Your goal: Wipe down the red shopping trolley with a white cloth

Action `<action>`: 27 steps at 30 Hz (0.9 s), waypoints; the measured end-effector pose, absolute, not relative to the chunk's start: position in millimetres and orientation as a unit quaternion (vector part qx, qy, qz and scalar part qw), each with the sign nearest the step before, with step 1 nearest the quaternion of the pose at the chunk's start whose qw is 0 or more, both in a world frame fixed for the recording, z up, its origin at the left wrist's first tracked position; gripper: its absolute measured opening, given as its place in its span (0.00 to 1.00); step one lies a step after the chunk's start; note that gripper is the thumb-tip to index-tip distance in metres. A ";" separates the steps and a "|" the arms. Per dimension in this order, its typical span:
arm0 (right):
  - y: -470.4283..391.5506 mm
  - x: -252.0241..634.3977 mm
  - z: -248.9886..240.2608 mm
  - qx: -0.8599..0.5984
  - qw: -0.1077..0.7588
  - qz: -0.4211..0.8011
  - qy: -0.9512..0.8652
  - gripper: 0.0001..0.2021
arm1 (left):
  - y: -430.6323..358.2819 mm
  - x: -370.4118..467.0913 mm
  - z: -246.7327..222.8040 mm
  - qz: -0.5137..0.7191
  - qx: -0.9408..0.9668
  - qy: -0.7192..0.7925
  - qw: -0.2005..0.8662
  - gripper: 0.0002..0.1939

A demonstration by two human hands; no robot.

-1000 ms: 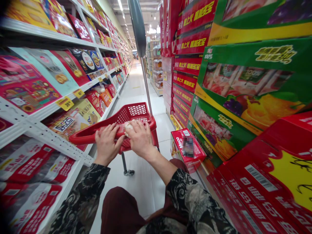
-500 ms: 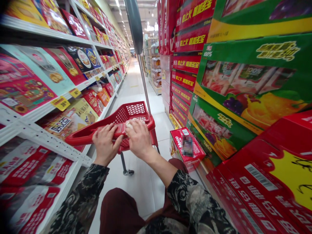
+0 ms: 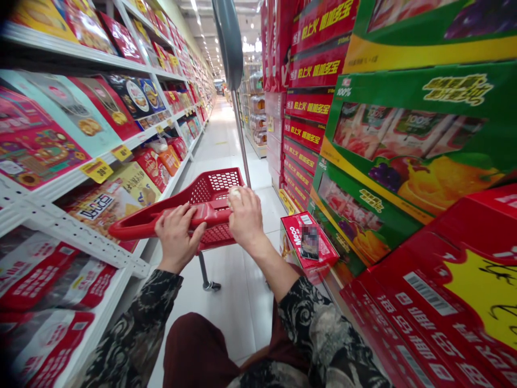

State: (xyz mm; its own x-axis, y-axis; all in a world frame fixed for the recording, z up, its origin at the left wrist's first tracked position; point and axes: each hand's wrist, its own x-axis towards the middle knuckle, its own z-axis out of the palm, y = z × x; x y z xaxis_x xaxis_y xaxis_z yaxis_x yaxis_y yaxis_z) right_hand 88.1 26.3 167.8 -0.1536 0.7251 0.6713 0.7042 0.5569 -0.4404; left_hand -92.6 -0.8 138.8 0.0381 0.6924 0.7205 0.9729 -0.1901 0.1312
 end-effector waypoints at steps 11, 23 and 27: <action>30.0 86.3 161.5 -0.442 0.451 0.011 -0.775 0.19 | -1.4 -95.3 138.9 -0.342 -0.713 -0.587 0.175 0.20; 17.1 57.2 159.2 -0.410 0.409 -0.021 -0.815 0.18 | -2.2 -91.9 140.2 -0.341 -0.717 -0.587 0.161 0.19; 38.3 82.4 156.0 -0.470 0.436 -0.022 -0.767 0.16 | -3.9 -98.6 137.5 -0.358 -0.677 -0.621 0.165 0.19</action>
